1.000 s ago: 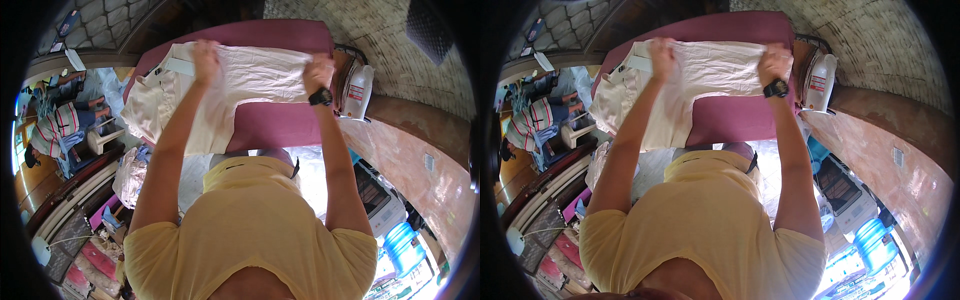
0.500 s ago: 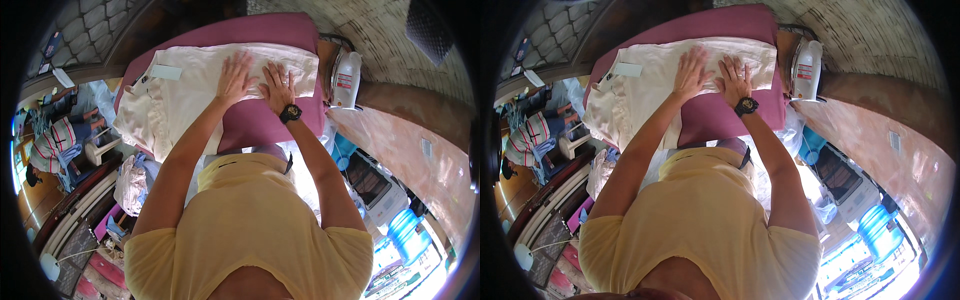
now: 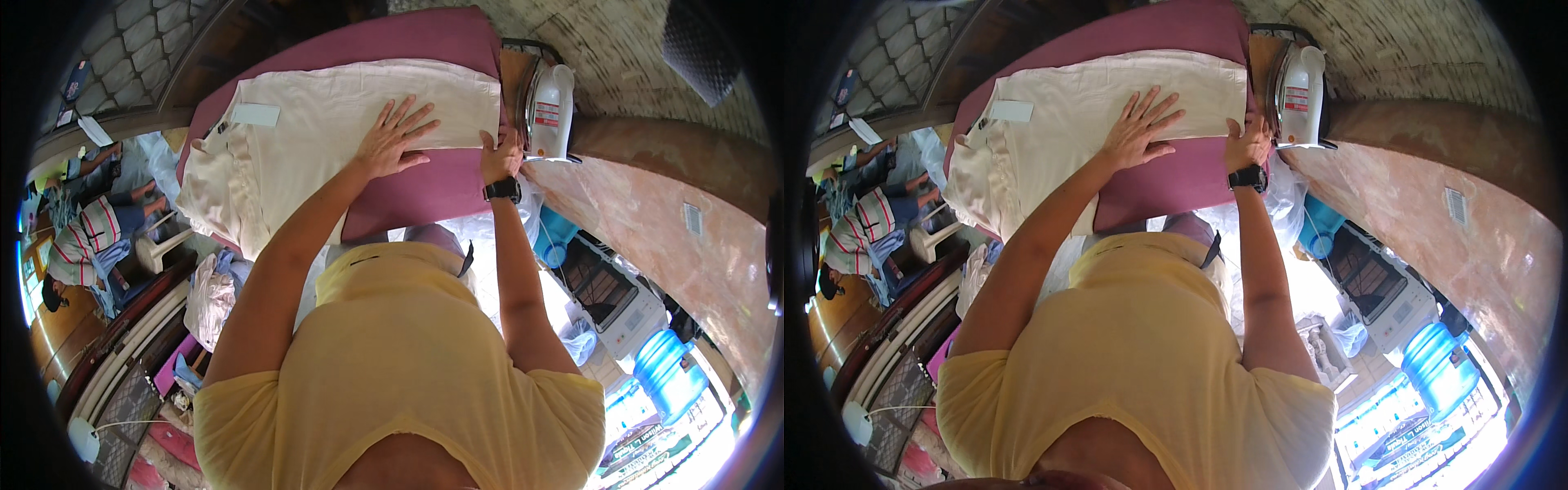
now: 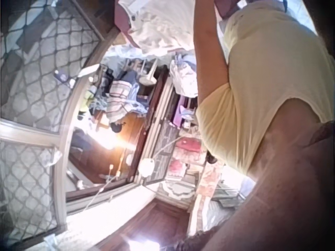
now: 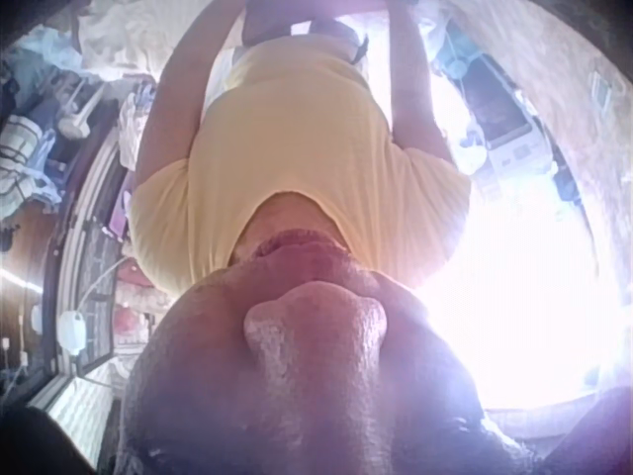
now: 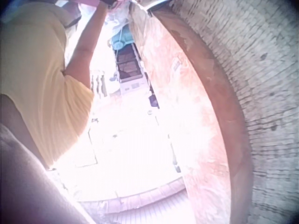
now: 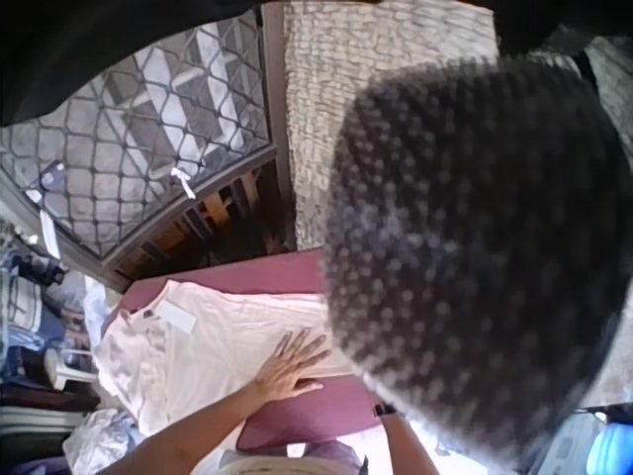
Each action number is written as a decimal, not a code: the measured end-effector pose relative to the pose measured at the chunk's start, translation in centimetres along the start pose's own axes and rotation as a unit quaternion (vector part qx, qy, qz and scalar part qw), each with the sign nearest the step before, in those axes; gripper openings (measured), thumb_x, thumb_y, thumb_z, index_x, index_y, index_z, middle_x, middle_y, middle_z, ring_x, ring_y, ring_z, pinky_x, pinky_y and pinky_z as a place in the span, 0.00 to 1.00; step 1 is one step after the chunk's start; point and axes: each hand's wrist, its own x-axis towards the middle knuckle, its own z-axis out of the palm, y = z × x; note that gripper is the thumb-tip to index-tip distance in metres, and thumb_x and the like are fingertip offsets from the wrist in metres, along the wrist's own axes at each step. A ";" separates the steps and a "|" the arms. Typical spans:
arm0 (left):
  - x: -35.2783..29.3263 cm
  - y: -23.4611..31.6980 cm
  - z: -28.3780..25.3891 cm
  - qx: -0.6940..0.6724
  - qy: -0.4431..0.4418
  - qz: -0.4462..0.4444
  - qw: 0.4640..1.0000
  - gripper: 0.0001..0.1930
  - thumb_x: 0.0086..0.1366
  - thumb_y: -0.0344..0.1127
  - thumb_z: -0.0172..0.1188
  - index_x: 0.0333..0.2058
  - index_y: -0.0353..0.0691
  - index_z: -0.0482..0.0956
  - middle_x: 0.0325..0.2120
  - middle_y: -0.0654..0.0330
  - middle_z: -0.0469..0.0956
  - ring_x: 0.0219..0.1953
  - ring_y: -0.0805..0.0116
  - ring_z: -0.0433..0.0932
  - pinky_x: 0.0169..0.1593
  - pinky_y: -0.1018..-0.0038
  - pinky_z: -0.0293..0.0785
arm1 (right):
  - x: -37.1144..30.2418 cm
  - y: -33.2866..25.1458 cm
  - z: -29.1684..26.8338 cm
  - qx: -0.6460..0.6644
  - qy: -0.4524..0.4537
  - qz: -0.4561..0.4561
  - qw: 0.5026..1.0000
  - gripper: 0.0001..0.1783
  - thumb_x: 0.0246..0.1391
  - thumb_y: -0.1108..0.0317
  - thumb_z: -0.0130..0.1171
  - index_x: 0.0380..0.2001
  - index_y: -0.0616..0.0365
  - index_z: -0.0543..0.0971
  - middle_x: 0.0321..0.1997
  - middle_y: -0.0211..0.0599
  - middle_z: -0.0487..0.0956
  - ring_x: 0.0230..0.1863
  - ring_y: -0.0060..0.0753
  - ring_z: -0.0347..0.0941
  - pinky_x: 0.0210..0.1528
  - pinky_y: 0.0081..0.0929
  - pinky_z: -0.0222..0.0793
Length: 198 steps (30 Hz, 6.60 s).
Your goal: The person irons a shirt and a piece of fabric, smoothing the items on an ironing board, applying an iron to the sleeves and torso, and subsequently folding them.
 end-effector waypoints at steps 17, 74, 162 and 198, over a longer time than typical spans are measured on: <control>-7.5 -13.0 -6.3 0.019 0.313 -0.172 0.934 0.19 0.62 0.30 0.55 0.53 0.45 0.74 0.55 0.55 0.72 0.58 0.52 0.69 0.62 0.58 0.62 | 16.0 3.3 -11.7 -0.137 0.035 0.114 0.983 0.43 0.52 0.30 0.53 0.46 0.65 0.78 0.44 0.65 0.79 0.39 0.60 0.79 0.44 0.44 0.74; -10.6 -32.7 -6.4 -0.129 0.058 -0.416 0.898 0.12 0.60 0.54 0.62 0.38 0.59 0.78 0.37 0.75 0.81 0.55 0.62 0.68 0.57 0.38 0.54 | 1.9 -33.4 13.3 -0.015 -0.222 -0.158 0.962 0.33 0.59 0.41 0.52 0.39 0.67 0.78 0.32 0.63 0.79 0.36 0.65 0.77 0.39 0.52 0.72; 21.1 -10.7 -1.2 -0.411 0.164 -0.042 0.896 0.23 0.49 0.13 0.49 0.43 0.41 0.77 0.39 0.60 0.81 0.36 0.71 0.77 0.43 0.76 0.75 | 4.3 -16.2 1.2 0.096 0.074 0.210 0.970 0.34 0.59 0.40 0.50 0.30 0.69 0.79 0.32 0.65 0.79 0.40 0.66 0.76 0.44 0.52 0.71; -8.5 -22.6 -8.4 0.028 0.235 -0.297 0.925 0.14 0.55 0.26 0.59 0.41 0.45 0.74 0.43 0.54 0.74 0.49 0.51 0.72 0.50 0.52 0.70 | -4.6 -23.0 4.8 -0.002 -0.335 -0.150 0.930 0.37 0.52 0.33 0.53 0.36 0.62 0.82 0.29 0.57 0.80 0.36 0.56 0.79 0.42 0.47 0.73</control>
